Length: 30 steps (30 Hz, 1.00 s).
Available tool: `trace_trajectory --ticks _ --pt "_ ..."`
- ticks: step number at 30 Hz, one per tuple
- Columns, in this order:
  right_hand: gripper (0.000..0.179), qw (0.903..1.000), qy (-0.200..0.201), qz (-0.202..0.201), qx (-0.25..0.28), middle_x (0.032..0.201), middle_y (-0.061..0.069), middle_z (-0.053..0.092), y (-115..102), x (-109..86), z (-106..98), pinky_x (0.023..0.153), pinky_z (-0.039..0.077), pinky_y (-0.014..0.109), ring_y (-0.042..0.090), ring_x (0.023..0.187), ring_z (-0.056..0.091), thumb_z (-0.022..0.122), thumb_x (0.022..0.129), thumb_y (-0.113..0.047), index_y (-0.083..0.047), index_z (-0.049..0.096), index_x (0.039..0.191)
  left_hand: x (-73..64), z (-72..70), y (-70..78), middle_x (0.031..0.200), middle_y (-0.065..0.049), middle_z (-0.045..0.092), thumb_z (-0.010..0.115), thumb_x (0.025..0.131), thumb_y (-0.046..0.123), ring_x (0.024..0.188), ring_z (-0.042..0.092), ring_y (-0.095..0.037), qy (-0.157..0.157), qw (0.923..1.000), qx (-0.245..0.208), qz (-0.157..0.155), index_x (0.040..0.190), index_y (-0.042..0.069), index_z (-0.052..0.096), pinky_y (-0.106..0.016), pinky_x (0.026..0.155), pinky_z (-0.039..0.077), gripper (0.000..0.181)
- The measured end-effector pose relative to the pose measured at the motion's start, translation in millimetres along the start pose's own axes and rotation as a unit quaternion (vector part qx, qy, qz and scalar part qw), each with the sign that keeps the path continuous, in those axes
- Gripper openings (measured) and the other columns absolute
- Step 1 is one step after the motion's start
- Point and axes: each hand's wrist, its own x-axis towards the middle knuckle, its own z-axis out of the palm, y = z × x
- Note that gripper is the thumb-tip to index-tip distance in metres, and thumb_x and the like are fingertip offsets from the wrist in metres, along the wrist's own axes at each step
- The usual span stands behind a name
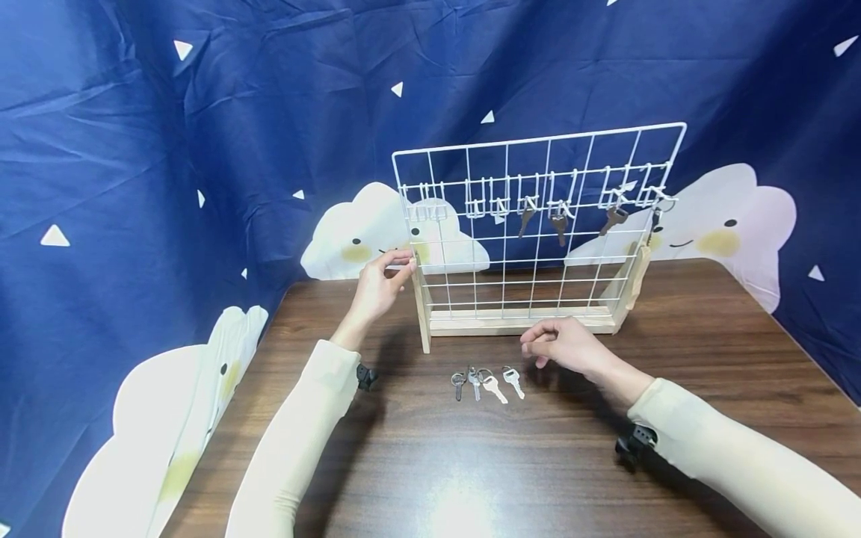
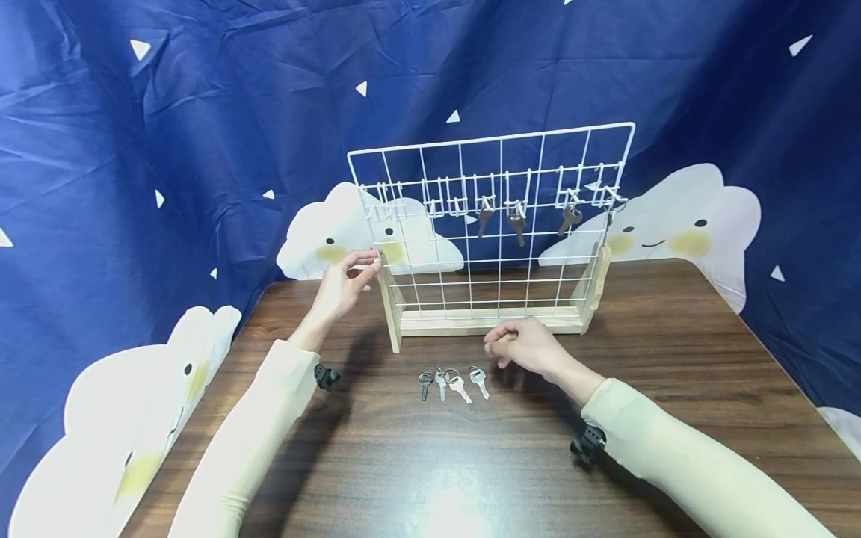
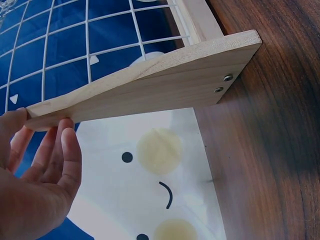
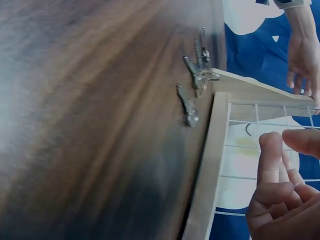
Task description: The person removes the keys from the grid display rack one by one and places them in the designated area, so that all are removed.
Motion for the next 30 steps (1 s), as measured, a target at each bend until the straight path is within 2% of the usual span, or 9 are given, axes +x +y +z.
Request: trace_trajectory --ticks 10,16,19,22,26,30 --pt "0.03 0.999 0.038 -0.025 -0.002 0.083 0.003 0.078 -22.1 -1.8 -10.7 0.072 0.055 0.02 0.019 0.065 0.072 0.075 0.087 -0.016 0.004 0.069 0.109 0.4 -0.6 1.8 0.121 -0.012 0.07 0.066 0.097 0.027 0.096 0.074 -0.029 0.0 1.0 0.0 -0.005 0.123 0.015 0.068 -0.035 0.073 0.063 0.029" --pt "0.028 0.9976 0.053 -0.04 -0.017 0.08 0.001 0.077 -31.4 -2.0 -17.3 0.073 0.054 0.02 0.016 0.065 0.071 0.076 0.088 -0.02 -0.001 0.07 0.108 0.4 -0.4 0.8 0.121 -0.012 0.07 0.066 0.097 0.028 0.097 0.074 -0.029 -0.001 1.0 0.005 -0.003 0.124 0.015 0.068 -0.032 0.072 0.063 0.029" --pt "0.027 0.9974 0.058 -0.042 -0.01 0.082 0.001 0.078 -36.8 -2.9 -20.3 0.072 0.057 0.022 0.015 0.066 0.071 0.075 0.089 -0.021 -0.002 0.07 0.108 0.2 -0.4 0.4 0.12 -0.012 0.07 0.066 0.098 0.028 0.097 0.074 -0.029 -0.002 1.0 0.007 -0.002 0.124 0.015 0.068 -0.034 0.073 0.063 0.029" --pt "0.029 0.9974 0.054 -0.046 0.01 0.084 -0.001 0.077 -41.5 -3.7 -23.2 0.071 0.061 0.026 0.014 0.067 0.07 0.074 0.09 -0.018 0.002 0.068 0.11 0.3 -0.2 -0.2 0.121 -0.013 0.07 0.066 0.097 0.028 0.097 0.073 -0.03 -0.003 1.0 0.0 -0.003 0.124 0.015 0.068 -0.043 0.076 0.063 0.03" --pt "0.027 0.9966 0.063 -0.054 0.004 0.081 -0.009 0.076 -47.9 -4.2 -26.6 0.068 0.059 0.023 0.016 0.067 0.071 0.073 0.091 -0.017 0.002 0.068 0.109 0.3 -0.2 0.0 0.121 -0.014 0.069 0.067 0.097 0.028 0.098 0.073 -0.031 -0.003 0.9999 -0.01 -0.004 0.123 0.015 0.068 -0.051 0.08 0.062 0.03" --pt "0.026 0.9941 0.081 -0.067 -0.026 0.079 -0.011 0.076 -53.3 -4.6 -29.9 0.064 0.053 0.021 0.02 0.067 0.073 0.073 0.091 -0.02 -0.001 0.07 0.108 0.6 -0.4 0.7 0.121 -0.012 0.07 0.066 0.097 0.029 0.097 0.073 -0.029 -0.002 1.0 -0.001 -0.002 0.124 0.015 0.068 -0.044 0.076 0.063 0.03"
